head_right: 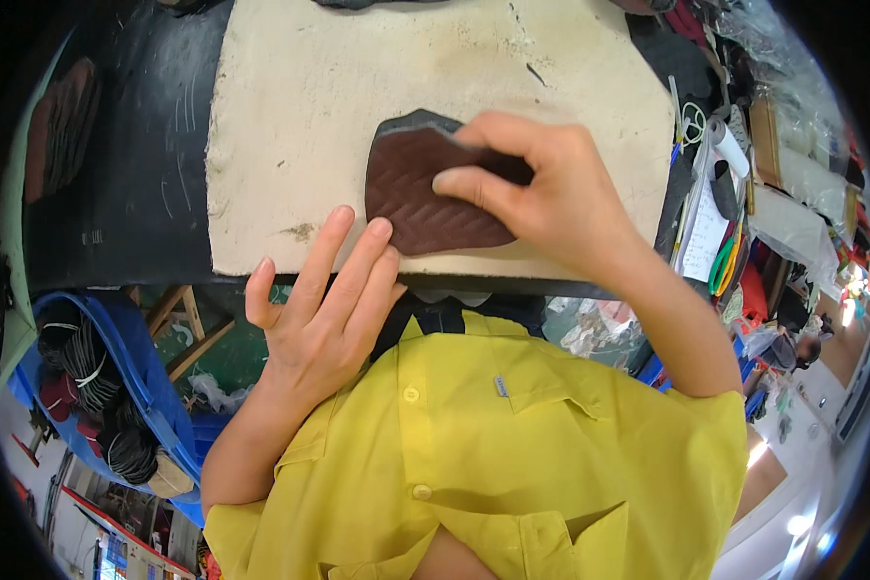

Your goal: The person assembles shoe insole components by hand, repeatedly picking up dark and maroon pieces, aligning them, and pressing them together on a workbench. They handle multiple pairs, stacking completed assemblies and occasionally reaching for additional parts from nearby piles.

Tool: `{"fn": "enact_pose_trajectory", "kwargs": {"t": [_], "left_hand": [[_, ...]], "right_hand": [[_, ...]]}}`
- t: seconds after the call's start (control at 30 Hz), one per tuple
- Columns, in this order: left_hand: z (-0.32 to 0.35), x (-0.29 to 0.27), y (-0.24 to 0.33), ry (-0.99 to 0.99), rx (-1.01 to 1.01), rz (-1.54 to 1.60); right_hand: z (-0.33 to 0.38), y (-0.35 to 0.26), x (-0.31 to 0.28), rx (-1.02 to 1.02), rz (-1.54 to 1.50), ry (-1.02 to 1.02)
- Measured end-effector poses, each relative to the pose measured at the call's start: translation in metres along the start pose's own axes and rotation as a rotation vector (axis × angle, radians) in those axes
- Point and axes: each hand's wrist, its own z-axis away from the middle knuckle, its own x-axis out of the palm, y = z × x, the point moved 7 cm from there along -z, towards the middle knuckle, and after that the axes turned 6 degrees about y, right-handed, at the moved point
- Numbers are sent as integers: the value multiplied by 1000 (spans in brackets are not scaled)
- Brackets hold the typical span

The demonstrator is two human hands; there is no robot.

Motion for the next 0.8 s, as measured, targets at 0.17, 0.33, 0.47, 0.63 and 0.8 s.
{"fn": "enact_pose_trajectory", "kwargs": {"t": [0.17,0.33,0.47,0.63,0.8], "left_hand": [[1,4,2,-4,-29,-17],[-4,7,5,-20,-104,38],[-32,5,4,-74,-114,284],[-55,18,5,-26,-51,269],[-53,25,8,-205,-79,233]], "right_hand": [[2,3,2,53,-111,26],[-2,3,3,55,-61,35],[-2,-5,4,-41,35,72],[18,-29,-2,-347,182,285],[34,10,-19,-99,91,339]]}}
